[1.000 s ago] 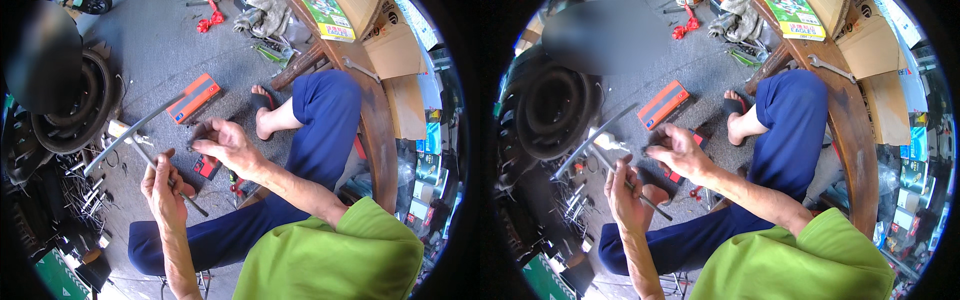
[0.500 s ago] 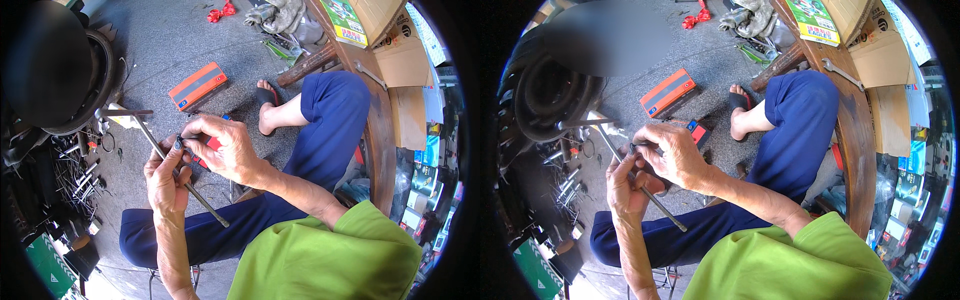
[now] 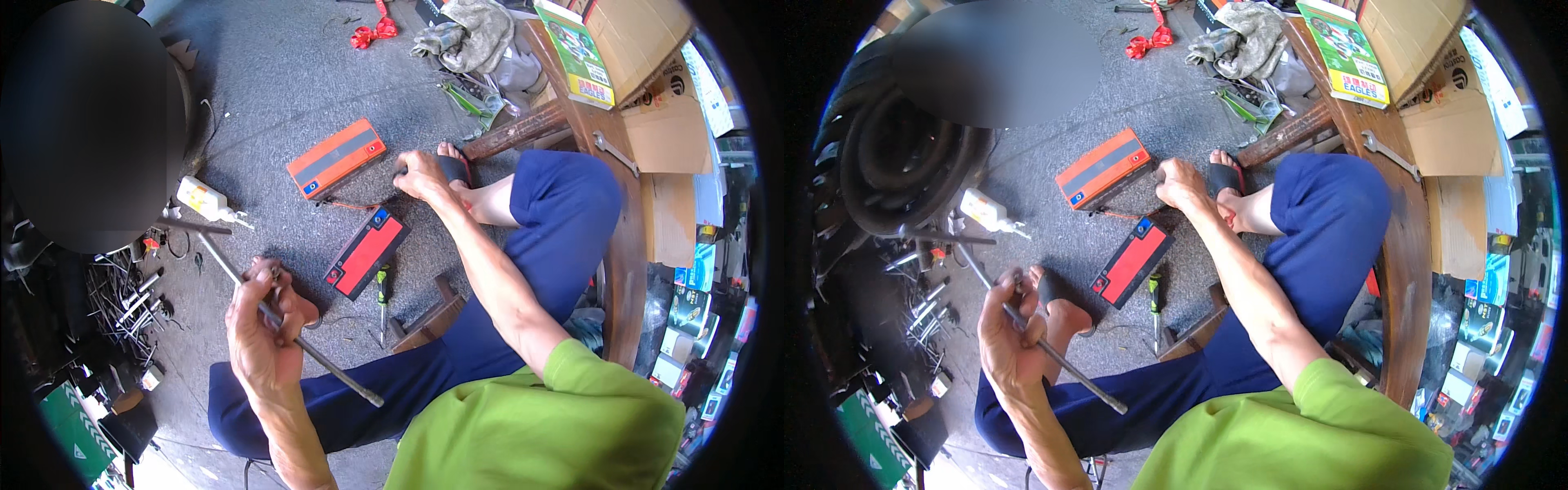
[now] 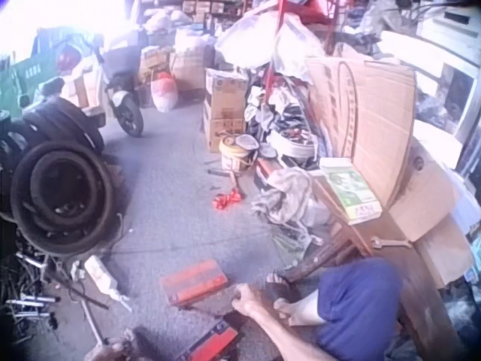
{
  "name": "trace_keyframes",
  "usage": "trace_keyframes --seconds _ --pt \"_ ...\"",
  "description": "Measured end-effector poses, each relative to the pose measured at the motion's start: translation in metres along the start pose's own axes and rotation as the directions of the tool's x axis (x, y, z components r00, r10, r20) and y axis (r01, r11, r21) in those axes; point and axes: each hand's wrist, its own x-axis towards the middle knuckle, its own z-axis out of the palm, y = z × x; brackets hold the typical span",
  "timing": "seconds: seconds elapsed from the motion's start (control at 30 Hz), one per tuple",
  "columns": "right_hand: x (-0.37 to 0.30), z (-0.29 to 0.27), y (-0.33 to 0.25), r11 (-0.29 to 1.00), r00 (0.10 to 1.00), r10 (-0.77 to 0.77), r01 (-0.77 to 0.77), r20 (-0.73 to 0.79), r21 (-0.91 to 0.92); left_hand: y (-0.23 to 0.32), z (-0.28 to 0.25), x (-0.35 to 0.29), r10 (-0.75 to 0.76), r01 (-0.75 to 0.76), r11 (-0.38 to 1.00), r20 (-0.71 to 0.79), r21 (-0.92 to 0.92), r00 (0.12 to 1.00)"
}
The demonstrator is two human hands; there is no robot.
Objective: The person sits on a low stool and repeatedly rubs a long metal rod against a red rectangular sharpening device on the floor. They rotate the rod and change grip positions while continuing the sharpening motion.
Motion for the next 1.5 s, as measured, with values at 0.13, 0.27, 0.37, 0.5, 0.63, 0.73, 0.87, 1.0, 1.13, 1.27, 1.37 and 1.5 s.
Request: trace_keyframes --seconds 0.13,0.27,0.37,0.5,0.63,0.73,0.87,1.0,1.13,1.27,1.37,1.5 --pt "0.038 0.083 0.068 0.997 0.986 0.066 -0.070 0.150 0.016 0.010 -0.014 0.003 -0.042 0.042 0.999 -0.017 0.021 0.999" --pt "0.050 0.113 0.060 1.000 0.951 -0.020 0.019 0.309 0.006 0.005 -0.017 0.012 -0.078 0.091 0.995 -0.230 0.048 0.970" --pt "0.063 0.128 0.045 0.997 0.888 -0.076 0.072 0.453 0.025 0.001 -0.027 0.019 -0.103 0.133 0.988 -0.316 0.074 0.943" --pt "0.062 0.140 0.022 0.980 0.902 -0.171 0.195 0.395 -0.021 0.001 -0.025 0.026 -0.090 0.145 0.982 -0.369 0.125 0.925" --pt "0.069 0.157 0.028 0.968 0.882 -0.160 0.228 0.444 -0.104 0.003 -0.013 0.026 -0.067 0.149 0.973 -0.402 0.177 0.913" --pt "0.072 0.135 0.022 0.930 0.849 -0.133 0.286 0.512 -0.233 0.007 -0.012 0.026 -0.102 0.165 0.976 -0.367 0.145 0.925" --pt "0.065 0.082 0.026 0.919 0.867 -0.096 0.267 0.490 -0.292 0.007 -0.022 0.019 -0.133 0.164 0.984 -0.305 0.076 0.943" --pt "0.054 0.063 0.086 0.980 0.951 -0.037 0.094 0.307 -0.173 0.007 -0.010 0.014 -0.102 0.119 0.989 -0.180 0.089 0.978" --pt "0.030 0.055 0.082 0.966 0.963 0.254 -0.247 0.094 -0.082 0.001 0.001 0.011 -0.049 0.056 0.996 -0.103 0.063 0.993" --pt "-0.019 0.036 0.070 0.824 0.813 0.561 -0.567 0.155 -0.005 -0.008 0.006 0.009 -0.034 0.034 0.999 -0.003 0.019 0.999" --pt "-0.039 0.045 0.083 0.824 0.831 0.533 -0.467 0.160 -0.321 -0.011 0.012 0.009 -0.036 0.032 0.998 0.063 0.056 0.997" --pt "-0.029 0.026 0.047 0.997 0.989 0.070 -0.074 -0.131 -0.026 -0.014 0.025 0.009 -0.004 -0.008 0.991 0.086 0.130 0.996"
